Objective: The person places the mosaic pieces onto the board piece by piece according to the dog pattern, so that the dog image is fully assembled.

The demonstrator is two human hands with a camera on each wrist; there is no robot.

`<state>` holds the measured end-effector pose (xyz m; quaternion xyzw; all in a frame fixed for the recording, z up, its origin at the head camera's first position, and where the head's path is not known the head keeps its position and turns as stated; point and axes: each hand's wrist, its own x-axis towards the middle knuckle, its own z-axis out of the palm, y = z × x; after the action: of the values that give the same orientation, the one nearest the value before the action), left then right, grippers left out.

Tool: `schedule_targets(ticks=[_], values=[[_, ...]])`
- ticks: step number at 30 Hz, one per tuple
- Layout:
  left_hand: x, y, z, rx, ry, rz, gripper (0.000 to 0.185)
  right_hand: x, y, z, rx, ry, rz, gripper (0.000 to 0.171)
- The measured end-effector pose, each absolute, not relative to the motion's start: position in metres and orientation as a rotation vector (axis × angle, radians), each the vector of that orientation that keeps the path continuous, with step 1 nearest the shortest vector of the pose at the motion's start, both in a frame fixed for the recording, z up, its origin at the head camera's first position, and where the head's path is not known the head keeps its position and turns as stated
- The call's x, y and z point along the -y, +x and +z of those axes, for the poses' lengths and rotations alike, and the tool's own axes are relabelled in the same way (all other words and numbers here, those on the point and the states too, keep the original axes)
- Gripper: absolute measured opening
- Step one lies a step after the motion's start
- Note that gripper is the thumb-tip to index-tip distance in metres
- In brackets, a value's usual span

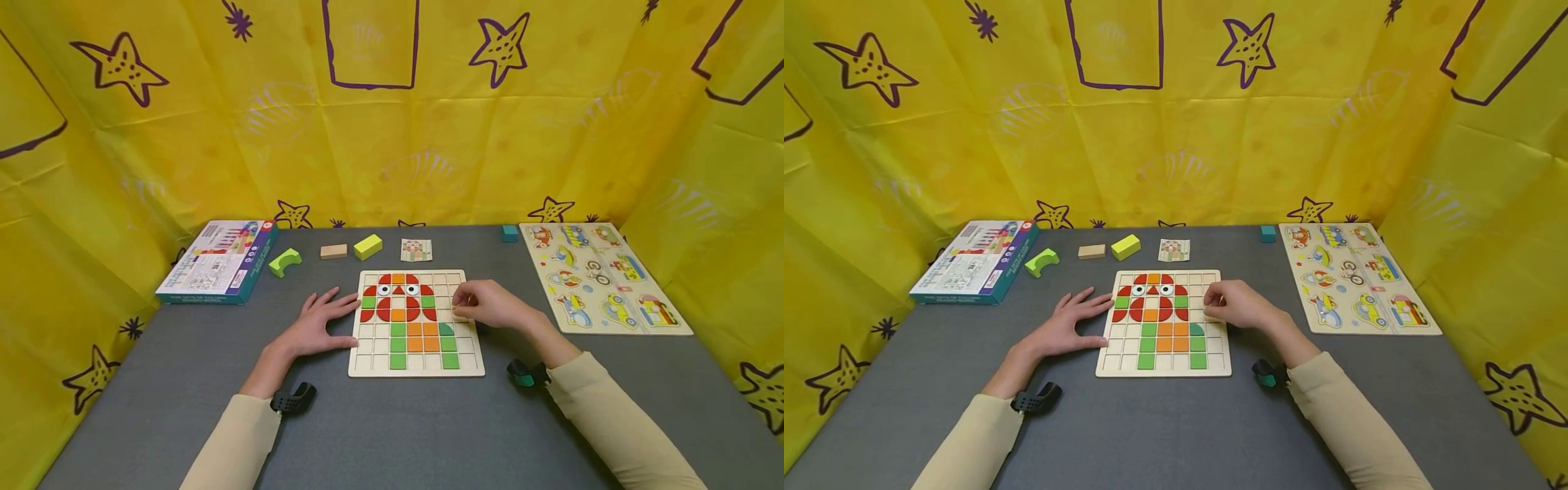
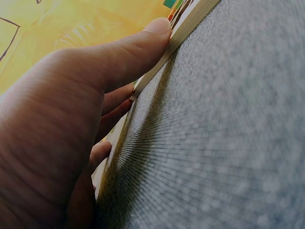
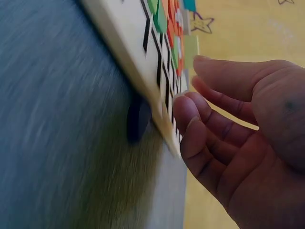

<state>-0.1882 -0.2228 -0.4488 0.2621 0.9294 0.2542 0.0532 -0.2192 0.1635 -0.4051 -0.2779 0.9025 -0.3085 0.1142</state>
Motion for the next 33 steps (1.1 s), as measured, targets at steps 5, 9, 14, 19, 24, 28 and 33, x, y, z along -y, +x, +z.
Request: schedule_targets(ticks=[5, 9, 14, 19, 24, 28, 33], values=[[0.223, -0.188, -0.447, -2.817, 0.803, 0.785, 0.085, -0.185, -0.213, -0.407, -2.663, -0.832, -0.861, 0.009], [0.224, -0.188, -0.447, -2.816, 0.801, 0.788, 0.085, -0.196, -0.207, -0.408, -2.658, -0.859, -0.815, 0.009], [0.223, -0.187, -0.448, -2.822, 0.797, 0.783, 0.086, -0.202, -0.199, -0.407, -2.656, -0.874, -0.763, 0.008], [0.223, -0.187, -0.447, -2.824, 0.796, 0.78, 0.086, -0.201, -0.195, -0.408, -2.666, -0.905, -0.715, 0.01], [0.222, -0.187, -0.446, -2.818, 0.794, 0.783, 0.085, -0.196, -0.192, -0.41, -2.69, -0.931, -0.656, 0.011], [0.222, -0.186, -0.446, -2.822, 0.795, 0.782, 0.085, -0.194, -0.19, -0.409, -2.707, -0.95, -0.637, 0.011], [0.222, -0.187, -0.446, -2.822, 0.794, 0.783, 0.085, -0.194, -0.189, -0.41, -2.712, -0.988, -0.624, 0.01]])
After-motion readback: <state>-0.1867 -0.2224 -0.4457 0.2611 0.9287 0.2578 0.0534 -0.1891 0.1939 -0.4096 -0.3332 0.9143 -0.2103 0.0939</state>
